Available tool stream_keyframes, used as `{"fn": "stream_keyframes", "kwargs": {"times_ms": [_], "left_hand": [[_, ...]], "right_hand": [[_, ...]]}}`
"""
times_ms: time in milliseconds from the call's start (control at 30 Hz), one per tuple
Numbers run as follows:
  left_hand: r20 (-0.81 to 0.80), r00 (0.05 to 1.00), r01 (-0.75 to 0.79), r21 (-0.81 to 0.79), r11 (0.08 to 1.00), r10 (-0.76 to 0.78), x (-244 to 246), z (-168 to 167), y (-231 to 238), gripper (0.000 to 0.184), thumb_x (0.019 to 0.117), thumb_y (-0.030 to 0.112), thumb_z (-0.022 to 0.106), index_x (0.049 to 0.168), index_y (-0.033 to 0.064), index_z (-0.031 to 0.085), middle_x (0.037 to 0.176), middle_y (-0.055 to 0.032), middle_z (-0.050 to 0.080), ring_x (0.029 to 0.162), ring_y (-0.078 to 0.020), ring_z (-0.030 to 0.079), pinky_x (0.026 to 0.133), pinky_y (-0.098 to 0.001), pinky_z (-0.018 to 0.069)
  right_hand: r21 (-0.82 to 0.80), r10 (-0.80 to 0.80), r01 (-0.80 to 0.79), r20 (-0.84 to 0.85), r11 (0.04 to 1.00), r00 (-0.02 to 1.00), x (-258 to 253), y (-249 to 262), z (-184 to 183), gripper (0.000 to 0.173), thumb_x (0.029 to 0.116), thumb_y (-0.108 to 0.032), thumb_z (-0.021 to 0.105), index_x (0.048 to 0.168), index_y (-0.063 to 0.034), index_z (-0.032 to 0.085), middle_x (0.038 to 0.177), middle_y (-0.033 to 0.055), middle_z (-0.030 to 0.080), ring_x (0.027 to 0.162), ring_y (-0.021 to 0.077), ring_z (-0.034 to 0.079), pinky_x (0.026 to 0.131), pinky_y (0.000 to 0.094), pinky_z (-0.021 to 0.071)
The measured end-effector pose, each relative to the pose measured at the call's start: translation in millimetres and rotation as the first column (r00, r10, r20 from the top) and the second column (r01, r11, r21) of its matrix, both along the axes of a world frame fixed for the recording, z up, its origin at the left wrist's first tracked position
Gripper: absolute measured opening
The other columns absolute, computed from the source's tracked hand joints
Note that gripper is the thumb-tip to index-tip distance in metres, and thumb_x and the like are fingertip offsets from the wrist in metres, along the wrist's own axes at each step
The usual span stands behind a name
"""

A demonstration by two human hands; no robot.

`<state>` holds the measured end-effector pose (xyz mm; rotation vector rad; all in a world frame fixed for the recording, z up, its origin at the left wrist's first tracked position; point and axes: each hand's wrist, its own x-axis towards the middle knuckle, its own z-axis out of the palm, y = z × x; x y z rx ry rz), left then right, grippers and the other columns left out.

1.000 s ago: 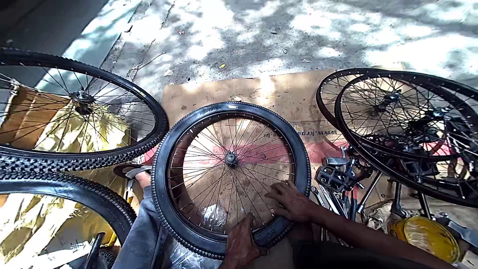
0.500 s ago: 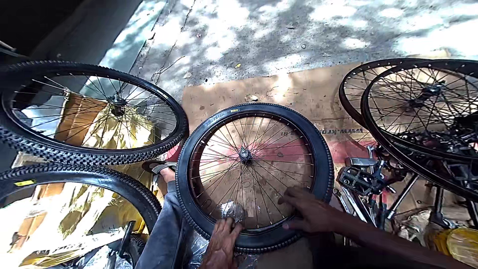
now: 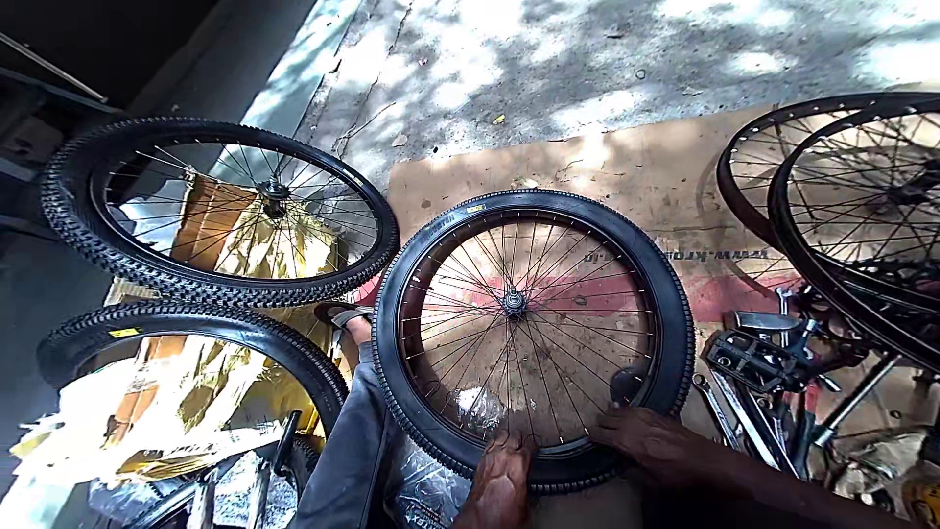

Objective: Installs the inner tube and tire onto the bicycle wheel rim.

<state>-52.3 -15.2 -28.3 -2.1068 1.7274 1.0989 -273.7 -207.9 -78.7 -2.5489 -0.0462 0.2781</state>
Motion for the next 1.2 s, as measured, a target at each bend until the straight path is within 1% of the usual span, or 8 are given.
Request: {"fn": "stream_keyframes", "kwargs": {"times_ms": [267, 467, 567, 800, 933, 1033, 1100, 1200], "left_hand": [[-0.029, 0.995, 0.103, 0.087, 0.991, -0.101, 10.8, -0.8, -28.6, 0.065, 0.0686, 0.046, 0.088, 0.122, 0.0129, 0.069, 0.135, -0.0156, 0.059, 0.13, -0.0366, 0.052, 0.106, -0.0577, 0.0441], [-0.064, 0.988, 0.148, 0.123, 0.981, -0.141, 8.4, -19.3, -17.8, 0.102, 0.0683, 0.04, 0.091, 0.152, 0.0155, 0.038, 0.134, -0.0187, 0.06, 0.119, -0.0392, 0.062, 0.098, -0.0593, 0.0511], [-0.025, 0.992, 0.126, -0.028, 0.992, -0.126, 1.7, -29.6, -3.5, 0.094, 0.0676, 0.043, 0.086, 0.148, 0.0165, 0.045, 0.131, -0.0127, 0.064, 0.119, -0.0317, 0.064, 0.098, -0.0513, 0.0524], [-0.081, 0.949, -0.3, -0.532, 0.792, 0.305, 7.8, -24.8, 30.3, 0.098, 0.0651, 0.087, 0.07, 0.14, 0.0245, 0.062, 0.137, -0.011, 0.061, 0.129, -0.0324, 0.055, 0.108, -0.058, 0.0434], [-0.151, 0.473, -0.703, -0.658, 0.269, 0.868, 49.1, -24.5, 62.6, 0.095, 0.0676, 0.058, 0.084, 0.14, 0.004, 0.056, 0.14, -0.0289, 0.053, 0.13, -0.0494, 0.049, 0.103, -0.0671, 0.0418], [-0.497, -0.179, -0.966, -0.074, -0.247, 0.849, 79.6, -22.8, 74.7, 0.095, 0.0799, 0.038, 0.089, 0.151, 0.0051, 0.035, 0.14, -0.0263, 0.053, 0.122, -0.0375, 0.058, 0.095, -0.0547, 0.0539], [-0.613, -0.454, -0.891, 0.299, -0.342, 0.647, 86.6, -28.9, 67.2, 0.064, 0.0945, 0.037, 0.074, 0.144, 0.0047, 0.048, 0.124, -0.023, 0.065, 0.103, -0.0332, 0.067, 0.08, -0.0502, 0.0573], [-0.703, -0.501, -0.863, 0.363, -0.351, 0.504, 86.0, -41.5, 46.3, 0.067, 0.0891, 0.027, 0.082, 0.141, 0.0008, 0.05, 0.119, -0.0237, 0.068, 0.106, -0.0344, 0.07, 0.088, -0.0538, 0.0594]], "right_hand": [[0.063, -0.02, 0.032, -0.179, 0.997, 0.984, 11.8, -12.7, 17.2, 0.048, 0.0903, -0.043, 0.074, 0.127, -0.0135, 0.063, 0.108, 0.0122, 0.071, 0.097, 0.0328, 0.07, 0.083, 0.0536, 0.0553], [0.06, -0.497, 0.529, 0.445, 0.847, 0.745, 29.5, -22.3, 40.9, 0.06, 0.1011, -0.061, 0.048, 0.143, -0.0187, 0.061, 0.146, 0.002, 0.06, 0.135, 0.0163, 0.057, 0.11, 0.0427, 0.0502], [-0.114, -0.439, 0.489, 0.303, 0.865, 0.846, -5.2, -21.9, -34.1, 0.068, 0.1033, -0.067, 0.031, 0.155, -0.0265, 0.048, 0.168, 0.0068, 0.032, 0.158, 0.027, 0.022, 0.126, 0.0614, 0.0176], [-0.086, -0.602, 0.651, 0.308, 0.754, 0.737, -29.1, -30.7, -29.7, 0.074, 0.0971, -0.071, 0.039, 0.145, -0.0182, 0.059, 0.158, 0.0137, 0.045, 0.151, 0.0331, 0.035, 0.123, 0.0608, 0.0273], [-0.047, -0.733, 0.784, 0.324, 0.619, 0.598, -64.6, -39.2, -32.5, 0.082, 0.0939, -0.071, 0.043, 0.152, -0.0139, 0.05, 0.162, 0.0167, 0.038, 0.149, 0.0356, 0.039, 0.116, 0.0575, 0.0397], [0.038, -0.827, 0.864, 0.311, 0.502, 0.468, -89.8, -32.5, -10.1, 0.088, 0.0925, -0.071, 0.047, 0.155, -0.0077, 0.045, 0.162, 0.0219, 0.036, 0.145, 0.0408, 0.043, 0.112, 0.0604, 0.0429], [0.081, -0.855, 0.889, 0.325, 0.451, 0.405, -103.3, -21.6, 19.5, 0.087, 0.0921, -0.062, 0.053, 0.154, -0.0021, 0.042, 0.159, 0.0257, 0.039, 0.146, 0.043, 0.041, 0.117, 0.0594, 0.0376], [0.131, -0.882, 0.916, 0.351, 0.379, 0.315, -132.7, -3.8, 63.6, 0.079, 0.0891, -0.041, 0.067, 0.149, 0.0048, 0.044, 0.151, 0.0345, 0.043, 0.138, 0.0504, 0.046, 0.105, 0.0626, 0.047]]}}
